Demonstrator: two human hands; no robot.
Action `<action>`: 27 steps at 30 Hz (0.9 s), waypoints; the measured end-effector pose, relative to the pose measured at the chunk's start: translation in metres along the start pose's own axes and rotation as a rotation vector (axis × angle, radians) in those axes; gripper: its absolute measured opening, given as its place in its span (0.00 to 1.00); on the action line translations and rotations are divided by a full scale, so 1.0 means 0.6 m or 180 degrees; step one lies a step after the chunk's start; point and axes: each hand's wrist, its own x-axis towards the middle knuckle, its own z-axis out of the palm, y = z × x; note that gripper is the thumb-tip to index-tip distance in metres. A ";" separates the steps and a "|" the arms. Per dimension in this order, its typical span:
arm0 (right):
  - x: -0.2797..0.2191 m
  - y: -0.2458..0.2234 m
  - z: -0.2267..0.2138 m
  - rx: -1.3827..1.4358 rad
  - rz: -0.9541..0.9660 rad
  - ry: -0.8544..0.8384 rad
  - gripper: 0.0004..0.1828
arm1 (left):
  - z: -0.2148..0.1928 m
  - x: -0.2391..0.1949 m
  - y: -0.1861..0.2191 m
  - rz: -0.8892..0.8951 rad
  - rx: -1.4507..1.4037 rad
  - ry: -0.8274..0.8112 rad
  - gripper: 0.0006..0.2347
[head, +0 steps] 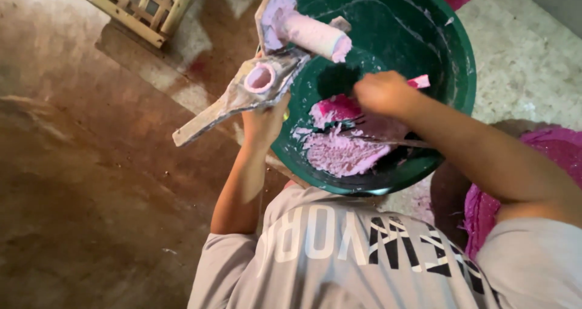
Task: The person scoops pink paste from a green bowl using a spatula and loads it into a handheld extruder. They then press the extruder to form small round pink discs onto a purple tray, repeating the cycle continuously.
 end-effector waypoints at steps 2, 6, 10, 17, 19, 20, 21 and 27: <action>0.007 -0.008 -0.019 0.0641 -0.0304 0.0029 0.19 | 0.000 -0.002 -0.002 -0.0818 -0.0235 0.0068 0.16; 0.049 -0.013 -0.082 0.0434 -0.0540 0.0142 0.22 | -0.001 0.011 -0.017 0.0226 0.0282 -0.0031 0.17; 0.057 -0.082 -0.111 -0.0512 -0.0976 -0.0009 0.15 | 0.010 0.029 -0.038 -0.0201 -0.0261 -0.0039 0.16; 0.057 -0.029 -0.124 0.0286 -0.0956 0.0495 0.13 | 0.026 0.044 -0.057 -0.0620 -0.0638 -0.0127 0.10; 0.080 -0.015 -0.109 0.1723 -0.0718 0.1624 0.15 | 0.029 0.053 -0.052 -0.0696 -0.0534 -0.0147 0.12; 0.089 -0.021 -0.093 0.1202 -0.0842 0.1260 0.14 | 0.028 0.057 -0.046 -0.0708 -0.0486 -0.0142 0.15; 0.091 -0.034 -0.072 0.0682 -0.0953 0.0891 0.13 | 0.027 0.060 -0.039 -0.0720 -0.0438 -0.0137 0.18; 0.116 -0.030 -0.049 0.0529 -0.0751 -0.0061 0.20 | 0.026 0.058 -0.015 -0.0187 -0.0153 -0.0303 0.18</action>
